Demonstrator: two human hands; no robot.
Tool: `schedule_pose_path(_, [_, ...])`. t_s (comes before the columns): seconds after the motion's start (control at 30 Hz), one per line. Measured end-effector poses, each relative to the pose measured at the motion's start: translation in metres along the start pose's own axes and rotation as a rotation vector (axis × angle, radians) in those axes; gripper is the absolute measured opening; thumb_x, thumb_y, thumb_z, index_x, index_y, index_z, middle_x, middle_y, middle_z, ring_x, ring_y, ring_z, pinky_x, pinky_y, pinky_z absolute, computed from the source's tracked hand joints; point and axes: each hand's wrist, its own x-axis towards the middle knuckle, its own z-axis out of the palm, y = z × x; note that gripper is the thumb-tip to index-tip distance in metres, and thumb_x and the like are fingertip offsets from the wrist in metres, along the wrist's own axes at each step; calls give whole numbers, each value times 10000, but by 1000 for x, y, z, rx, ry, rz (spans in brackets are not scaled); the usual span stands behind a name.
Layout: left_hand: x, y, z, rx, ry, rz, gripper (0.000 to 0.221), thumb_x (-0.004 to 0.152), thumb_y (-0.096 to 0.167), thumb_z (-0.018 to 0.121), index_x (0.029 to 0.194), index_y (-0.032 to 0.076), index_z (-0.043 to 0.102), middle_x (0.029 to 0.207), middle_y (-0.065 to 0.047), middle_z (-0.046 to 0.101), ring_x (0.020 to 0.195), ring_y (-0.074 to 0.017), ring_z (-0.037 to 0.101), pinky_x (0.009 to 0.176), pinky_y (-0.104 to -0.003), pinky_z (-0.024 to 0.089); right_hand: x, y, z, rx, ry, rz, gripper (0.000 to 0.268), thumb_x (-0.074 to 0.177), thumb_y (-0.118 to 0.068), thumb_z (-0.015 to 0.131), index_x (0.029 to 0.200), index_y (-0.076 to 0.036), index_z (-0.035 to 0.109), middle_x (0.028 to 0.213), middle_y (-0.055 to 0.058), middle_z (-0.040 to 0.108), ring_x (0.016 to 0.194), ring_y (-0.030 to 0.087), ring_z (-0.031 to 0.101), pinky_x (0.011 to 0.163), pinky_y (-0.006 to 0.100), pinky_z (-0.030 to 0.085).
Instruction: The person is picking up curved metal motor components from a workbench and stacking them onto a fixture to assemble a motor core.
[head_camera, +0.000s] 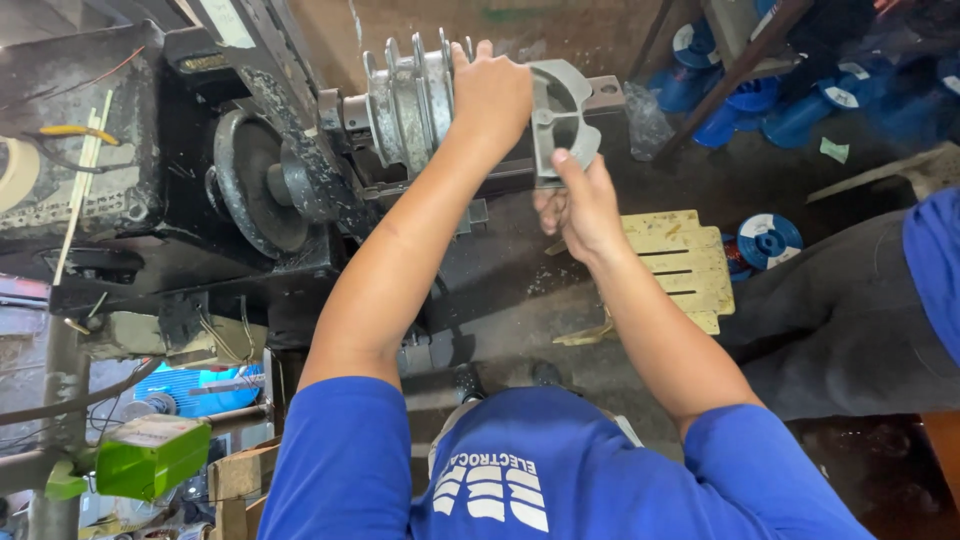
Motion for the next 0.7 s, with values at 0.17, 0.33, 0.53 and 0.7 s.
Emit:
schedule_pose_path(0.17, [-14, 1, -12, -43, 106, 0, 202, 799, 41, 669, 633, 157, 673, 715, -97, 717, 1158, -379, 600, 1076, -680, 325, -6, -5, 7, 35, 119, 9, 383, 926, -369, 582, 1168, -140, 392, 853, 71, 546, 536, 152, 564, 378, 251, 326])
schedule_pose_path(0.33, [-9, 2, 1, 34, 273, -19, 171, 817, 93, 644, 980, 88, 696, 936, -117, 720, 1046, -356, 616, 1010, -654, 393, -1, -11, 0, 5, 30, 2, 353, 922, -401, 559, 1106, -134, 420, 579, 122, 493, 401, 142, 367, 401, 266, 261])
schedule_pose_path(0.53, [-2, 2, 0, -5, 52, 21, 147, 836, 99, 619, 796, 144, 752, 780, -102, 746, 1129, -402, 580, 1069, -756, 256, -8, -16, 1, -48, 11, 60, 306, 930, -363, 538, 1130, -155, 436, 573, 125, 477, 391, 148, 371, 395, 262, 260])
schedule_pose_path(0.7, [-9, 2, 5, 4, 260, 7, 150, 823, 36, 606, 910, 95, 713, 828, -101, 720, 992, -364, 625, 1093, -684, 267, -12, -18, -2, -46, 9, 35, 331, 919, -360, 584, 1122, -143, 438, 571, 77, 492, 381, 110, 409, 352, 220, 259])
